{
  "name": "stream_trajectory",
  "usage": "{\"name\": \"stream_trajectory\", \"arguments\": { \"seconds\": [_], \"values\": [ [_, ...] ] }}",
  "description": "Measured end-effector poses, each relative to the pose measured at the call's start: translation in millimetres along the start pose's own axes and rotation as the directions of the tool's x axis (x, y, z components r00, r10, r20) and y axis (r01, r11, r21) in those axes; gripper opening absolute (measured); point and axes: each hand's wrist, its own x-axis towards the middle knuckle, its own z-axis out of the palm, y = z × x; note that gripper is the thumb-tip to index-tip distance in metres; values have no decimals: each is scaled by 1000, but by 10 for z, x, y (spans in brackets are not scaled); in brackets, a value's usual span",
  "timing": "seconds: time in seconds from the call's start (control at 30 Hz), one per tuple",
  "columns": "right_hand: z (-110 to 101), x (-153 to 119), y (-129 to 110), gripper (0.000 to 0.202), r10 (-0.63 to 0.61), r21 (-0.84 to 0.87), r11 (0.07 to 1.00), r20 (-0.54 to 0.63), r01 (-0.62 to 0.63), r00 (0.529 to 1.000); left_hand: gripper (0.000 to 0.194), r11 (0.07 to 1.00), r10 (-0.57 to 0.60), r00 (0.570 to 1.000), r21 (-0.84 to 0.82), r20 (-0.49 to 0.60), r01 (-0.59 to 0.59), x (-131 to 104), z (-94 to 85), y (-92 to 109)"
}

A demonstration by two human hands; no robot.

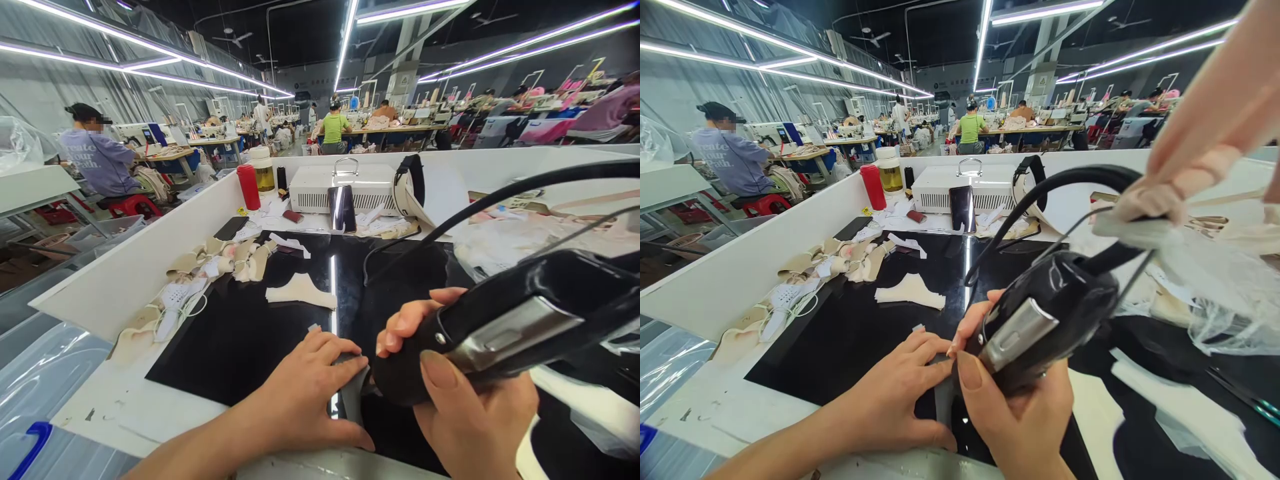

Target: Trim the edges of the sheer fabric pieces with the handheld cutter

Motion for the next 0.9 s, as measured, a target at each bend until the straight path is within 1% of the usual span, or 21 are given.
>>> {"name": "stream_trajectory", "arguments": {
  "seconds": [0.07, 0.17, 0.37, 0.47, 0.73, 0.9],
  "values": [
    [19, -23, 0, 33, -3, -17, 1000, 4, 3, 1000, 76, 1000, -6, 1000, 4, 11, 6, 4, -3, 3],
    [45, -28, -5, 31, 0, -42, 999, -26, -1, 1000, 76, 1000, 3, 1000, 11, 17, -3, 6, 3, -2],
    [6, -52, -107, 32, 61, 14, 998, -13, -61, 998, 82, 1000, 12, 1000, 23, 3, -12, 4, 12, -8],
    [-3, -97, -171, 33, 103, 16, 995, 3, -103, 995, 78, 1000, 9, 1000, 24, 2, -9, 2, 7, -3],
    [67, -145, -186, 31, 117, -21, 993, -5, -117, 993, 74, 1000, 21, 1000, 9, 1, -21, -13, -5, -15],
    [36, -139, -190, 31, 109, -38, 993, 1, -109, 994, 75, 999, 30, 1000, -15, 0, -30, -5, -1, -7]
  ]
}}
